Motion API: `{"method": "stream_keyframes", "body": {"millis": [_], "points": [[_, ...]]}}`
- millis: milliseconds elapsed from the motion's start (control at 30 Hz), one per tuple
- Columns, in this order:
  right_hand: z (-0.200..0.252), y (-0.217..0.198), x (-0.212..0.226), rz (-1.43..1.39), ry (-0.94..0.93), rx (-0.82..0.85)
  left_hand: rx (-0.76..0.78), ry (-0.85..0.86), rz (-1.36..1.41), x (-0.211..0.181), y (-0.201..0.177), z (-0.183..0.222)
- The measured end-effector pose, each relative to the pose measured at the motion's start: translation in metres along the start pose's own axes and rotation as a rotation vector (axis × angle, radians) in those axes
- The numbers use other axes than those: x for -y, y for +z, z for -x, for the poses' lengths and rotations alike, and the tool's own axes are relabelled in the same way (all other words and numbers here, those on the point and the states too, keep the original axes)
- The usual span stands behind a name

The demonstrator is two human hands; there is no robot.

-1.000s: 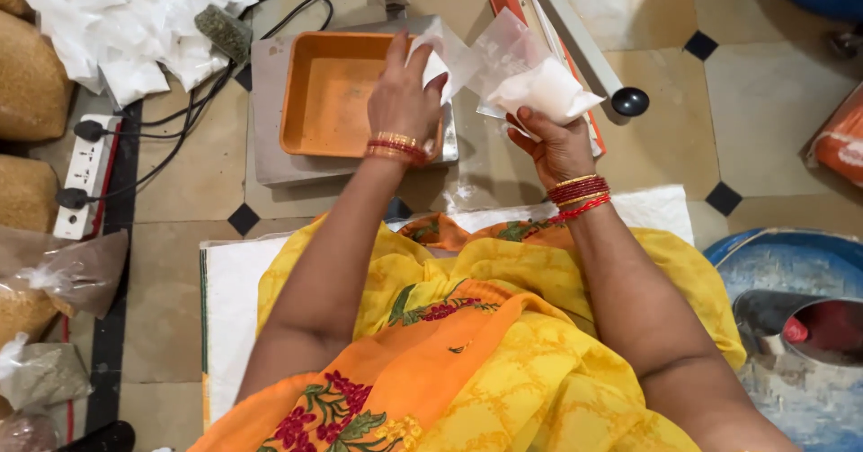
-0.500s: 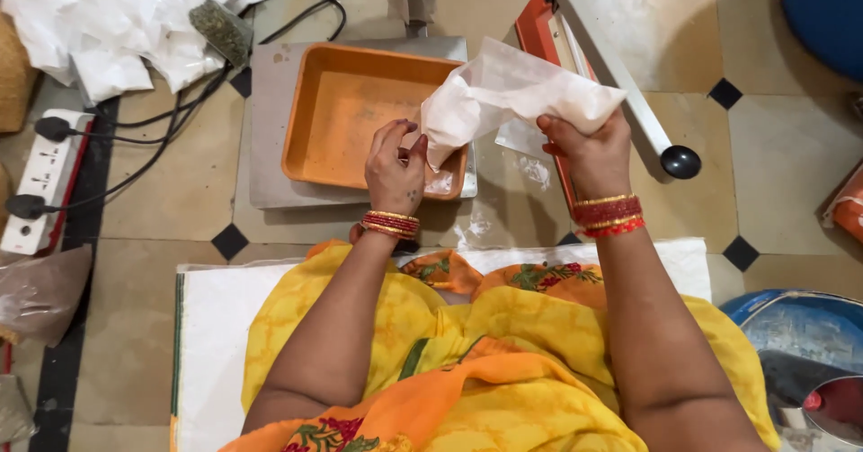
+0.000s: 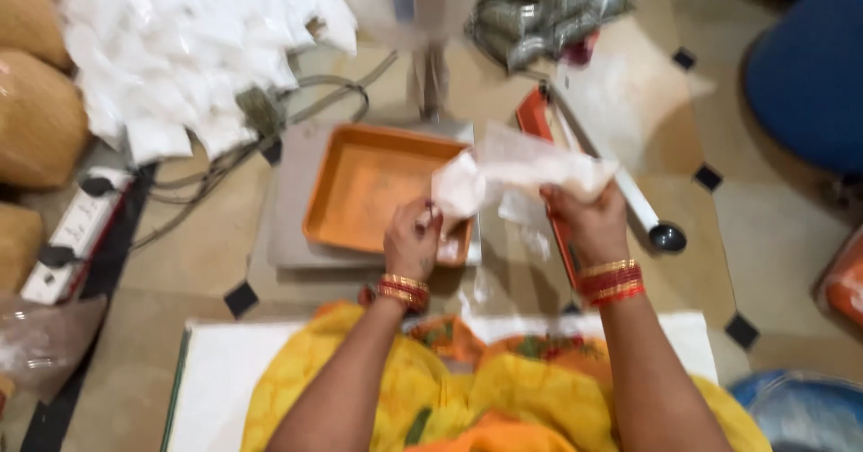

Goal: The person fills plastic bags with white powder using a metal cup, weighs them on a digital scale, and seals the bags with an impulse sealer.

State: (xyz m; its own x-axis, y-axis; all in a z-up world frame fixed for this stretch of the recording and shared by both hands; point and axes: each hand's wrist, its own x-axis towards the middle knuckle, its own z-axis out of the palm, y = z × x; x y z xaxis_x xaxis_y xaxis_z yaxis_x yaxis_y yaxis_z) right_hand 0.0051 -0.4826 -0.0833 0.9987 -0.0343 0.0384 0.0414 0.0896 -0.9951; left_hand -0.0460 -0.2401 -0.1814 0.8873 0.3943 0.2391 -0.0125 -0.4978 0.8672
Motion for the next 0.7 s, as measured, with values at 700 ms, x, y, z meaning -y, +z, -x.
{"method": "stream_keyframes", "body": {"millis": [700], "points": [[0.002, -0.006, -0.013, 0.086, 0.008, -0.036, 0.06, -0.107, 0.071, -0.004, -0.005, 0.003]]}}
